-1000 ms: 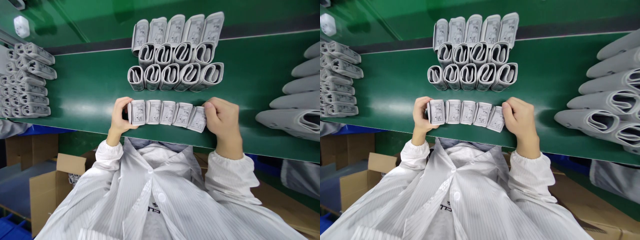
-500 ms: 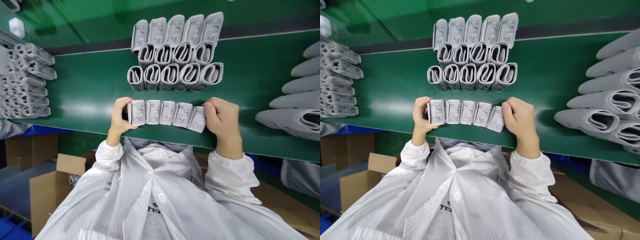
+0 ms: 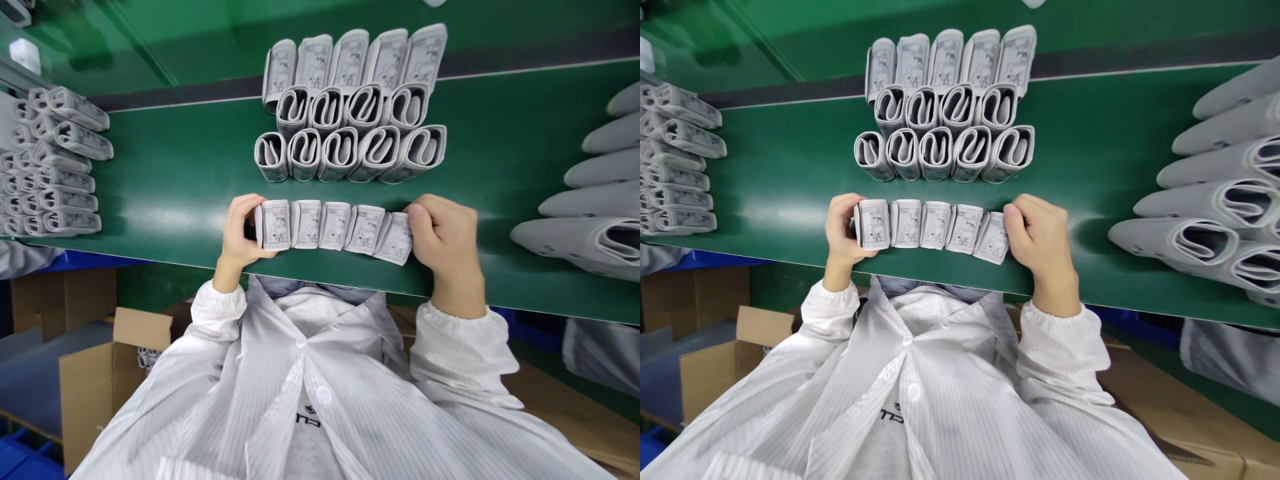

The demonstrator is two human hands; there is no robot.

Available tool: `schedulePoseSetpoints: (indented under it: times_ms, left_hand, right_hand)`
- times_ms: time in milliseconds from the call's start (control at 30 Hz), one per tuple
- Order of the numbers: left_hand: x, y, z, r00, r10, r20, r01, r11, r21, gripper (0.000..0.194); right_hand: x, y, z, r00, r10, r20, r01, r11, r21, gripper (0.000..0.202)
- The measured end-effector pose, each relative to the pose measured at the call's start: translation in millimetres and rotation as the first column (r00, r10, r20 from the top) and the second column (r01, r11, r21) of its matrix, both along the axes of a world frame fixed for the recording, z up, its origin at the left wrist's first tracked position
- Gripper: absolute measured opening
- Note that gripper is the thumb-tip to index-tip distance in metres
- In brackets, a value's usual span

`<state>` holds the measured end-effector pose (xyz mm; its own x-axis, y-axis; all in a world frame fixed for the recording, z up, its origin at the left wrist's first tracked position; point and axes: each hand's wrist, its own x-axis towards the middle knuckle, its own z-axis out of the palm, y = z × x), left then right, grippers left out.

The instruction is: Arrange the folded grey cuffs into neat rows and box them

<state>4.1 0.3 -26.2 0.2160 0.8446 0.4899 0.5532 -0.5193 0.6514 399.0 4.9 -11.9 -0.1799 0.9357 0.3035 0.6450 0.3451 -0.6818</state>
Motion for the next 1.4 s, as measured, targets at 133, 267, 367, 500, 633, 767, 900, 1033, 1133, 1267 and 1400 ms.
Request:
schedulePoseSetpoints:
  times_ms: [133,267,367,500,633,767,900,1033,1133,1267,1400]
  left_hand:
    - [2,0,3.6,1.000,0.000,0.017,0.000,1.000,0.017,0.080]
    - [4,1,6.4,0.998,-0.026,0.061,0.023,0.998,0.062,0.076]
    - [3,1,4.6,0.998,-0.025,0.056,0.022,0.999,0.050,0.081]
    - [-1,0,-0.6,1.000,0.012,0.005,-0.012,1.000,-0.007,0.086]
    - [-2,-1,-3.6,1.000,-0.002,0.023,0.002,1.000,-0.030,0.086]
    - [-1,-1,-2.6,1.000,0.019,-0.004,-0.019,0.999,-0.031,0.086]
    - [1,-1,0.0,0.999,-0.012,0.050,0.013,1.000,-0.010,0.085]
    - [0,-1,-0.3,1.000,0.000,0.031,0.001,1.000,-0.014,0.086]
    - [-2,-1,-2.4,1.000,-0.009,0.022,0.010,1.000,-0.022,0.088]
    - [-2,0,-1.6,0.995,-0.060,0.074,0.061,0.998,-0.010,0.088]
    - [1,0,1.9,0.997,-0.034,0.067,0.033,0.999,0.014,0.082]
  right_hand:
    - [0,0,0.0,1.000,0.009,-0.003,-0.009,1.000,0.018,0.034]
    - [-1,0,1.1,1.000,0.008,-0.002,-0.008,1.000,0.004,0.035]
    - [-1,0,1.7,1.000,0.001,0.007,-0.001,1.000,-0.010,0.036]
    - [0,0,1.5,1.000,-0.001,0.015,0.002,1.000,-0.028,0.036]
    - [0,0,1.3,1.000,-0.006,0.012,0.006,1.000,-0.026,0.036]
    - [-1,0,1.5,1.000,0.011,0.010,-0.011,1.000,0.006,0.036]
    - [-1,0,0.9,1.000,0.016,-0.005,-0.016,0.999,0.028,0.036]
    - [-1,0,1.1,1.000,0.021,-0.003,-0.021,0.999,0.025,0.036]
    - [-1,0,1.7,1.000,0.019,0.004,-0.019,1.000,0.023,0.036]
    - [0,0,1.6,1.000,0.018,-0.003,-0.018,0.999,0.028,0.036]
    - [-1,0,1.2,0.999,0.029,-0.020,-0.028,0.998,0.052,0.036]
